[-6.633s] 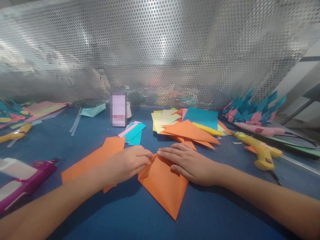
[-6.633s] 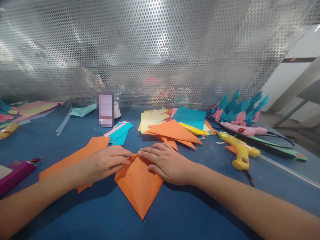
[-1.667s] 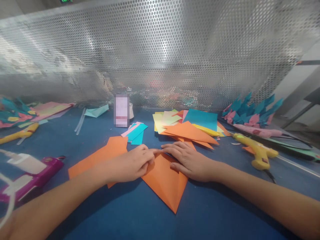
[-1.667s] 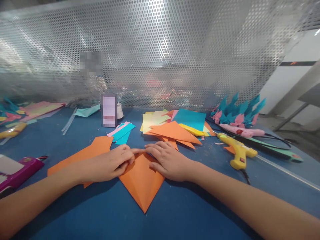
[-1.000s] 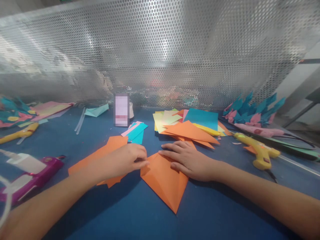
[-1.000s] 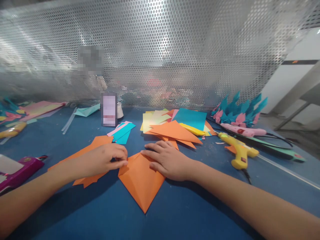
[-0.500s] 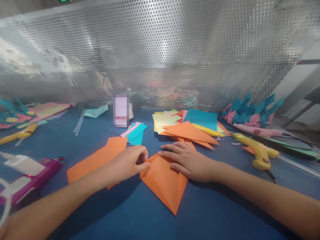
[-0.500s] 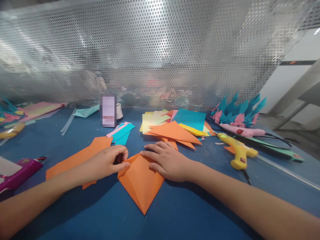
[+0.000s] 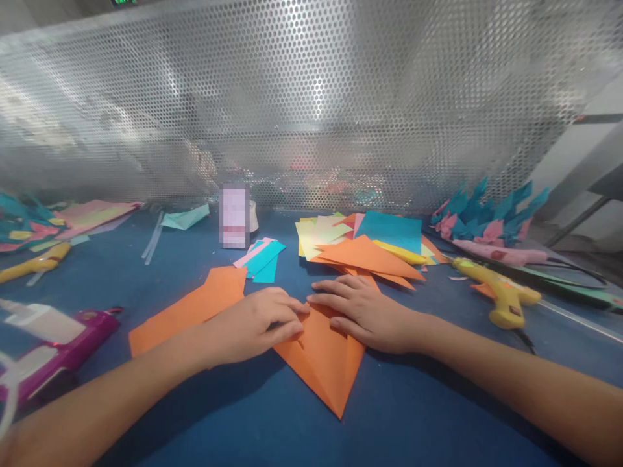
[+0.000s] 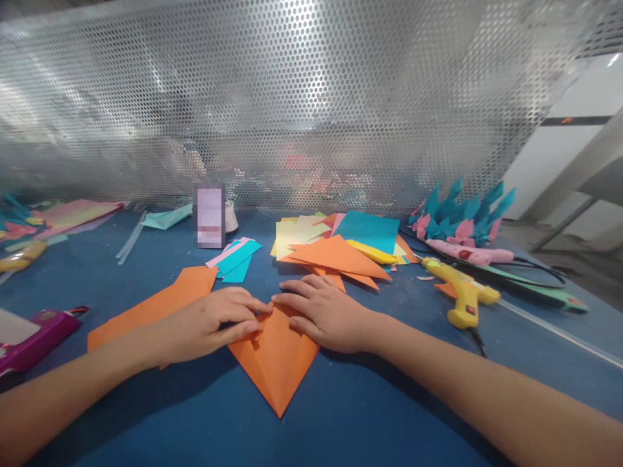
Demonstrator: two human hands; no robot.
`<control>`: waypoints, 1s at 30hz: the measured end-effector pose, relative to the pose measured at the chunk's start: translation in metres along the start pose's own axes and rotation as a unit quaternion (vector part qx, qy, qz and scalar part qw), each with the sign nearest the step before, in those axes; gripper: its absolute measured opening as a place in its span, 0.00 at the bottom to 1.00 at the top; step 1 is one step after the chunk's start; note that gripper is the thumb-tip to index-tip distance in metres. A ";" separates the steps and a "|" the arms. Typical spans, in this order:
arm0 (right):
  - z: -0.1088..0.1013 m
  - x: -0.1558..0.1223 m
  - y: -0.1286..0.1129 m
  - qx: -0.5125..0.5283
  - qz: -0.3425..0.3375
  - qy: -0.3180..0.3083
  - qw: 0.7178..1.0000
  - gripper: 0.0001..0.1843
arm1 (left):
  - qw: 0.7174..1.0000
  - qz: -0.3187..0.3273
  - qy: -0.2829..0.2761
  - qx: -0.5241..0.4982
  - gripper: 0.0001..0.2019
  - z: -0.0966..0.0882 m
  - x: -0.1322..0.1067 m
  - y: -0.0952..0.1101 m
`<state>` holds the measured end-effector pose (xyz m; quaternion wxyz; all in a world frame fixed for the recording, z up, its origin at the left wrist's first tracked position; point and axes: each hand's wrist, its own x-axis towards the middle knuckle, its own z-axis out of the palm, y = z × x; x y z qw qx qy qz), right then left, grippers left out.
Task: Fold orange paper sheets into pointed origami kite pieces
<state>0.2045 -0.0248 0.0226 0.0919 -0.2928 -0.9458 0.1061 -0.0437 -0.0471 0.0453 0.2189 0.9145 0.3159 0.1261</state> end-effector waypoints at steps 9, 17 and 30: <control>0.001 0.001 0.001 -0.005 -0.002 0.012 1.000 0.23 | 0.999 -0.028 -0.044 -0.010 0.14 -0.003 -0.001 0.003; 0.006 -0.002 0.004 -0.001 0.010 0.034 0.999 0.29 | 0.998 -0.042 -0.038 -0.031 0.14 -0.001 0.000 0.001; 0.006 0.000 0.002 -0.013 0.017 0.022 1.000 0.31 | 0.998 -0.034 -0.052 0.031 0.14 -0.003 0.003 0.004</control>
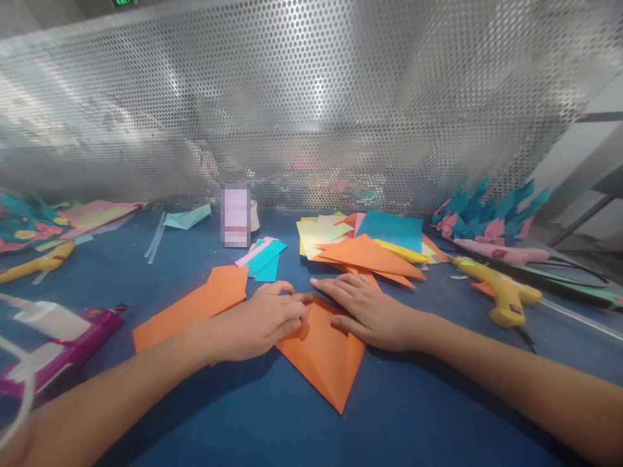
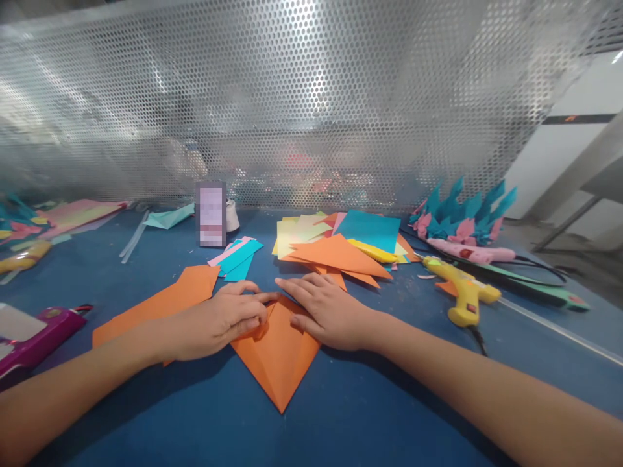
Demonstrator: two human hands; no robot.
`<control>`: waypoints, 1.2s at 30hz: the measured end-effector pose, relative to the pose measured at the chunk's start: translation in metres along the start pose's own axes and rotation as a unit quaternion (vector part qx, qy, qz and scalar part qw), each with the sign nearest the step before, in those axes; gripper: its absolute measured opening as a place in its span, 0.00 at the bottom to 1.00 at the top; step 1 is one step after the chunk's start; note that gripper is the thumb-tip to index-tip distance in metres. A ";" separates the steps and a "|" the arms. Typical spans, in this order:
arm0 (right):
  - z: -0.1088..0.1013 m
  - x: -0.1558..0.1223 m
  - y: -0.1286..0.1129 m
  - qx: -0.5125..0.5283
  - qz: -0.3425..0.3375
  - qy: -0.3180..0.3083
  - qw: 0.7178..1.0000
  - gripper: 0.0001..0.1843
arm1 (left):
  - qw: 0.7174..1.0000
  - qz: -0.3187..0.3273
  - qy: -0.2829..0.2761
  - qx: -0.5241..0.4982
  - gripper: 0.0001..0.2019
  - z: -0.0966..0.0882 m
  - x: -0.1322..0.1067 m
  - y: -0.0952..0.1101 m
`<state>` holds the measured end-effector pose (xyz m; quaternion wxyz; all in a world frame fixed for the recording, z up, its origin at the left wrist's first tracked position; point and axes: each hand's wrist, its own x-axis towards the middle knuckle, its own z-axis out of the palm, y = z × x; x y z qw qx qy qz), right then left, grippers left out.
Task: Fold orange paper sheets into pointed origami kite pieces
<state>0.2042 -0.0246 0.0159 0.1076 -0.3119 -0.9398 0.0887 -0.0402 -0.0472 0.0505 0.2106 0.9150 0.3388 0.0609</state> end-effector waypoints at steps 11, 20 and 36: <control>-0.002 -0.001 0.000 0.004 0.004 -0.003 1.000 0.31 | 0.999 -0.038 0.027 -0.006 0.06 0.005 0.001 -0.003; -0.004 -0.001 -0.002 0.022 -0.013 0.005 1.000 0.27 | 0.999 -0.003 0.045 0.015 0.07 0.005 0.000 -0.002; -0.007 -0.002 0.000 0.038 -0.003 0.008 0.999 0.25 | 0.988 -0.049 -0.094 -0.115 0.12 -0.009 -0.010 -0.009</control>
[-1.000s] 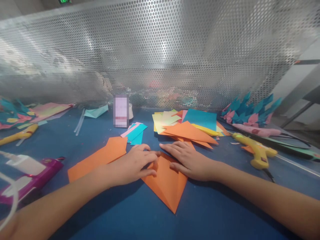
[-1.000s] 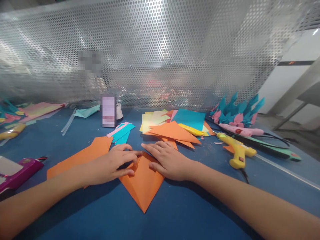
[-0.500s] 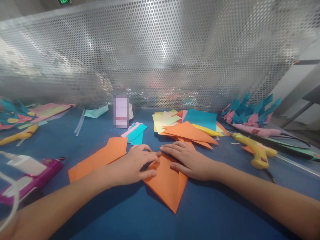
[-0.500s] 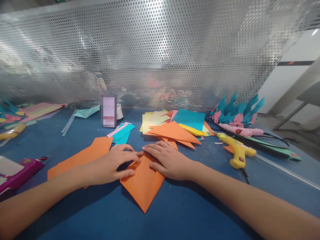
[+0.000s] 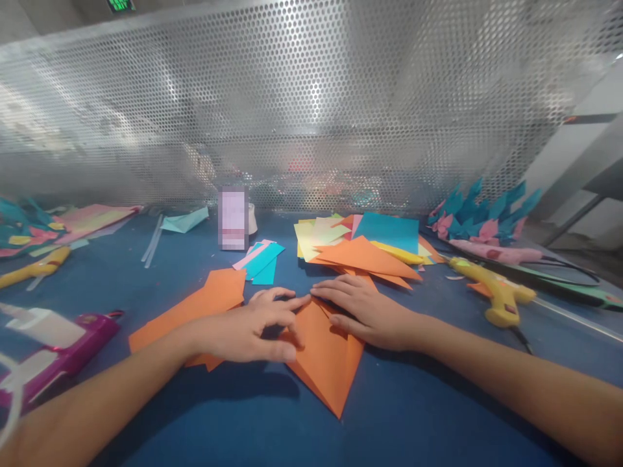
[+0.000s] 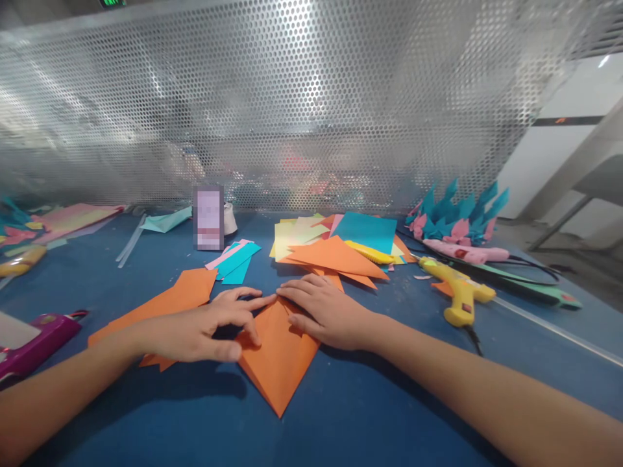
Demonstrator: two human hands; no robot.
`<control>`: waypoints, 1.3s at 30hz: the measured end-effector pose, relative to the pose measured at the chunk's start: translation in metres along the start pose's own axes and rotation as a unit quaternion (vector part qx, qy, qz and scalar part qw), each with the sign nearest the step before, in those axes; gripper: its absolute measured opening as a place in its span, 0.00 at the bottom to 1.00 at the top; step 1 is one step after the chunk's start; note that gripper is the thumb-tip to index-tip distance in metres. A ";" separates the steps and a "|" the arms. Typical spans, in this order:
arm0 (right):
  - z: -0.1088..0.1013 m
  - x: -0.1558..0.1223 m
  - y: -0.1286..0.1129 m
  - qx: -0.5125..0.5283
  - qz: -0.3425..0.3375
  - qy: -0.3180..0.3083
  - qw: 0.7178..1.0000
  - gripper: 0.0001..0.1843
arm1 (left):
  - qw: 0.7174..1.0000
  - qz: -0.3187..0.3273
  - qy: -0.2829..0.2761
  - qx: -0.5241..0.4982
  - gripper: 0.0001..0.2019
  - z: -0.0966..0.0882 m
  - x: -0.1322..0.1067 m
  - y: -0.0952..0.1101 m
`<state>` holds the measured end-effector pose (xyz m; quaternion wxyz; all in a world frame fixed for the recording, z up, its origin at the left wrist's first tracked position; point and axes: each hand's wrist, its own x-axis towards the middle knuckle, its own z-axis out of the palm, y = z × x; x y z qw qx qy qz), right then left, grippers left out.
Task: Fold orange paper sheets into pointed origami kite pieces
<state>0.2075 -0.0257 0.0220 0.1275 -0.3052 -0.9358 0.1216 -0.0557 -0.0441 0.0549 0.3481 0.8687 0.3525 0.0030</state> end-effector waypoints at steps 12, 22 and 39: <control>-0.005 0.000 0.003 0.050 -0.005 0.033 0.998 0.17 | 0.990 -0.014 0.137 0.015 0.25 0.020 0.007 0.002; -0.008 -0.002 0.004 0.195 0.010 0.037 0.980 0.13 | 0.989 -0.053 0.135 0.004 0.12 0.028 0.009 0.014; -0.004 -0.002 0.004 0.459 0.105 0.077 0.879 0.25 | 0.964 -0.002 0.258 -0.062 0.08 0.024 0.013 0.014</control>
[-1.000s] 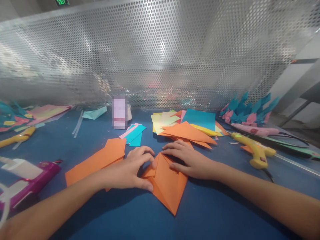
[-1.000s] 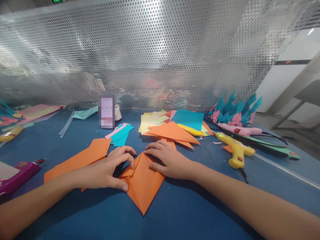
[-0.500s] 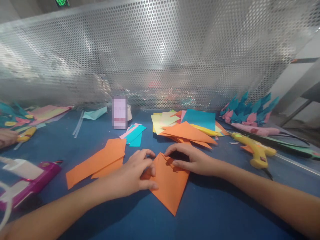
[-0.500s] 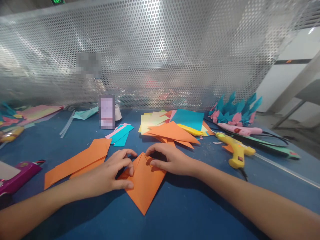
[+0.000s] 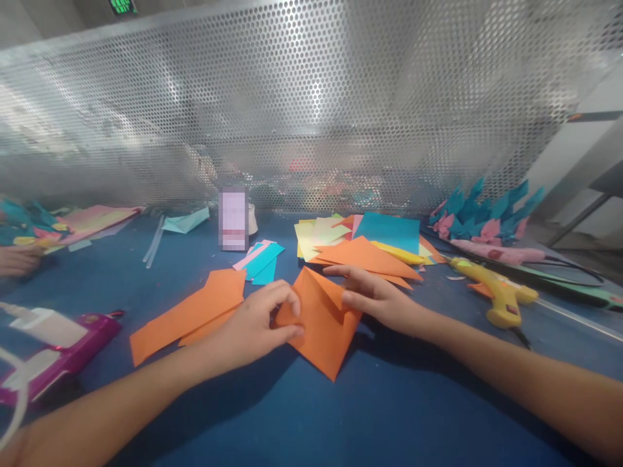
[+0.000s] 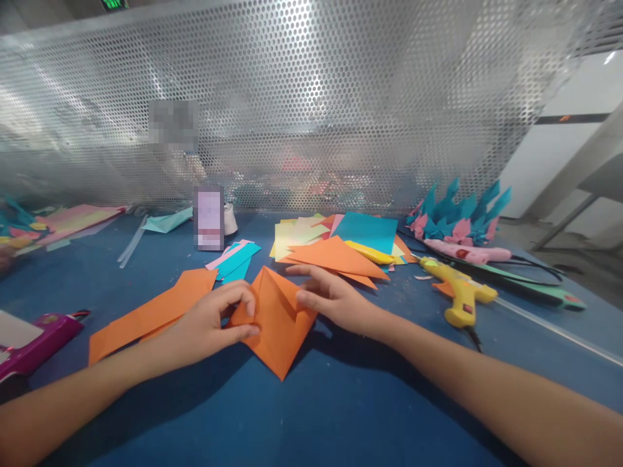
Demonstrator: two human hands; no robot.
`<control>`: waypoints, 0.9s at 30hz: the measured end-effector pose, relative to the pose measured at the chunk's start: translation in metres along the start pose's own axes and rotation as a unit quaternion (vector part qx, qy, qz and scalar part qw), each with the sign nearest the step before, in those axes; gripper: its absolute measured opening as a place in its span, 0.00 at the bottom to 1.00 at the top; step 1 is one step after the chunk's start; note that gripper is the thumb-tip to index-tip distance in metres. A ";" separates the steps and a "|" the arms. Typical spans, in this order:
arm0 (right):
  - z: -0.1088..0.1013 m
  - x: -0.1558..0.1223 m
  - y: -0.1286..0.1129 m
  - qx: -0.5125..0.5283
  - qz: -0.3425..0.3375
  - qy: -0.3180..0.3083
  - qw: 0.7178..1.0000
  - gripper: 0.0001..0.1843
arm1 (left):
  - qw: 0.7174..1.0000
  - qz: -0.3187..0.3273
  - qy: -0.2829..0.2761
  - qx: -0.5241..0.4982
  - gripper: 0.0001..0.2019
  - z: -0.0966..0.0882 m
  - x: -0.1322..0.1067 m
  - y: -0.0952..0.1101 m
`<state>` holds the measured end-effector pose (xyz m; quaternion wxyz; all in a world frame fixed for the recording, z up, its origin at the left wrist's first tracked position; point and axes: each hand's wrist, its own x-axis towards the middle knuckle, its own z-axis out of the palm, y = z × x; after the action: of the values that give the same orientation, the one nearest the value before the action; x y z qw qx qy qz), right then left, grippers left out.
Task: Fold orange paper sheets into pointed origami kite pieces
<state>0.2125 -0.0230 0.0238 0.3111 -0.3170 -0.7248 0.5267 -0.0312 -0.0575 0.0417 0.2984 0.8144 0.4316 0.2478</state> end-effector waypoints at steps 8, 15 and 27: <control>0.003 0.001 0.006 -0.020 0.037 0.023 0.999 0.25 | 0.998 -0.011 0.042 -0.035 0.02 0.000 0.007 -0.009; 0.005 -0.004 0.005 -0.030 -0.044 0.136 0.989 0.18 | 0.975 0.138 0.172 0.023 0.07 -0.001 0.004 -0.010; -0.005 -0.006 0.000 -0.408 -0.350 0.061 0.841 0.17 | 0.913 0.291 0.062 0.280 0.16 -0.005 0.001 -0.020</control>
<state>0.2204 -0.0251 0.0243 0.3607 -0.1721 -0.9165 0.0187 -0.0454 -0.0456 0.0313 -0.0546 0.9371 0.2447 0.2429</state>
